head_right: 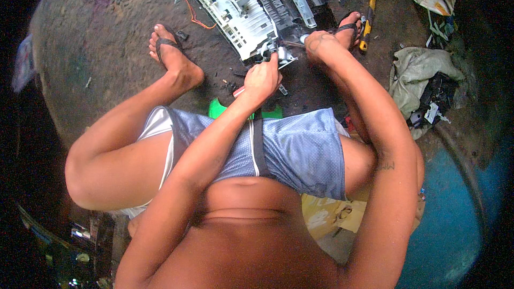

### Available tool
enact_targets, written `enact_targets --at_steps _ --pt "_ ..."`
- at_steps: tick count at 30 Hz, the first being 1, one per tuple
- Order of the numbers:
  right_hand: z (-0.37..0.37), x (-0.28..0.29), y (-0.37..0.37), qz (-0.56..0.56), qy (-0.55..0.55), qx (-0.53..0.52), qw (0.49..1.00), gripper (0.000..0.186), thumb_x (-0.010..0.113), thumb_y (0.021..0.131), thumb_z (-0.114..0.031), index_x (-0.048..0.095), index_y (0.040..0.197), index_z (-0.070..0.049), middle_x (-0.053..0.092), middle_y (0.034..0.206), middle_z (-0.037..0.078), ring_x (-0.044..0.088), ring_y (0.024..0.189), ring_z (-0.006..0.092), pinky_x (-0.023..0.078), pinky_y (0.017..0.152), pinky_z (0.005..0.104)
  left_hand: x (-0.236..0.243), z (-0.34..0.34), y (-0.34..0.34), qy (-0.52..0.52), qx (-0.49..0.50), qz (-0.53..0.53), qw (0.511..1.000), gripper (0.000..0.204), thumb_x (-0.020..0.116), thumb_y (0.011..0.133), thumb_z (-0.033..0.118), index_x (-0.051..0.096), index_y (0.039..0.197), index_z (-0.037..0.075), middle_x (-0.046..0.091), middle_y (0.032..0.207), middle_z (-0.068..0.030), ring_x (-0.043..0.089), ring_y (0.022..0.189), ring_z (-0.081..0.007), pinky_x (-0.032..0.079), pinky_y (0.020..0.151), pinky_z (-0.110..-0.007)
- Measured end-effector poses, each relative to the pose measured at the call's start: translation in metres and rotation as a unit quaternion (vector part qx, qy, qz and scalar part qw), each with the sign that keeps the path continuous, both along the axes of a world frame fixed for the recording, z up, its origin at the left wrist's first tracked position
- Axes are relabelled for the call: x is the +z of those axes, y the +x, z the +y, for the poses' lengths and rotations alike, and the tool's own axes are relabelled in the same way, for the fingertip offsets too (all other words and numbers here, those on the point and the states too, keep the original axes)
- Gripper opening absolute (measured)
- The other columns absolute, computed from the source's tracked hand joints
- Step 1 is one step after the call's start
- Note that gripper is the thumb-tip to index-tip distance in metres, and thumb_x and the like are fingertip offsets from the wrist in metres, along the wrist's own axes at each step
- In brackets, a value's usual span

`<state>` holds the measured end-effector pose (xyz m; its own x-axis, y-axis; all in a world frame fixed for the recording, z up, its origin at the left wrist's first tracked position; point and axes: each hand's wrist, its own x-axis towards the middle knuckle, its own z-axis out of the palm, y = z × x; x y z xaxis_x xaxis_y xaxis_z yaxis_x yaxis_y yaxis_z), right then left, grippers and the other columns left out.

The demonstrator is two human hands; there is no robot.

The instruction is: The person sits on the floor and uses a screwdriver to disassemble a disassembled electronic device, removing screws and separating internal components. They manipulate wires and small parts while working on the device's interior.

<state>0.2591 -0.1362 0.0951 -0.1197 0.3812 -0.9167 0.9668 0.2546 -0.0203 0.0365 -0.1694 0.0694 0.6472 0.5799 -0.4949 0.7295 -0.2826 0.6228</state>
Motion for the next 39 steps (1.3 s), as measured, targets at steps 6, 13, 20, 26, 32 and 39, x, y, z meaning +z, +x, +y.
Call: enact_targets --at_steps 6,13,20,26,32,39 --pt "-0.016 -0.052 0.030 0.041 -0.042 0.082 0.995 0.029 0.061 0.088 -0.033 0.076 0.088 -0.009 0.075 0.094 0.015 0.074 0.086 0.0289 0.058 0.072 0.0408 -0.004 -0.004 0.001 0.023 -0.010 -0.011 1.000 0.051 0.060 0.082 0.016 0.050 0.128 -0.005 0.069 0.076 -0.0222 0.071 0.070 -0.0377 0.058 0.068 -0.049" --pt "-0.029 -0.075 0.034 0.067 0.000 0.118 0.991 0.025 0.058 0.087 -0.028 0.076 0.079 -0.011 0.075 0.089 0.015 0.074 0.077 0.0267 0.058 0.064 0.0416 -0.001 0.000 0.001 0.001 -0.016 0.007 1.000 0.050 0.059 0.082 0.015 0.050 0.127 -0.005 0.069 0.075 -0.0217 0.071 0.070 -0.0381 0.058 0.068 -0.048" --pt "-0.033 -0.053 0.020 0.046 0.086 0.054 0.994 0.024 0.059 0.086 -0.022 0.077 0.086 -0.006 0.075 0.090 0.016 0.075 0.078 0.0260 0.058 0.061 0.0417 -0.007 -0.003 -0.004 0.010 -0.009 -0.006 1.000 0.042 0.060 0.082 0.014 0.050 0.119 -0.005 0.069 0.074 -0.0223 0.071 0.071 -0.0383 0.057 0.067 -0.049" --pt "-0.007 -0.008 0.000 -0.020 -0.030 0.040 0.999 0.026 0.060 0.087 -0.022 0.076 0.098 -0.005 0.075 0.101 0.016 0.074 0.092 0.0281 0.059 0.074 0.0420 0.000 0.001 0.002 -0.008 -0.020 0.005 1.000 0.043 0.062 0.081 0.015 0.050 0.118 -0.005 0.069 0.074 -0.0226 0.071 0.071 -0.0386 0.057 0.067 -0.049" --pt "-0.027 -0.015 0.012 0.003 0.059 -0.036 0.998 0.044 0.068 0.083 -0.042 0.072 0.106 -0.005 0.073 0.103 0.012 0.070 0.096 0.0289 0.052 0.085 0.0474 -0.001 0.000 0.003 -0.011 -0.018 -0.002 1.000 0.045 0.061 0.082 0.015 0.049 0.121 -0.005 0.069 0.075 -0.0228 0.071 0.072 -0.0395 0.057 0.069 -0.050" --pt "-0.017 0.018 -0.012 -0.146 0.314 -0.159 0.925 0.057 0.065 0.085 -0.050 0.068 0.115 -0.002 0.069 0.113 0.021 0.064 0.111 0.0352 0.044 0.100 0.0460 -0.002 -0.002 0.001 -0.014 -0.011 0.005 1.000 0.047 0.062 0.081 0.016 0.048 0.122 -0.004 0.069 0.076 -0.0231 0.071 0.074 -0.0401 0.057 0.070 -0.050"
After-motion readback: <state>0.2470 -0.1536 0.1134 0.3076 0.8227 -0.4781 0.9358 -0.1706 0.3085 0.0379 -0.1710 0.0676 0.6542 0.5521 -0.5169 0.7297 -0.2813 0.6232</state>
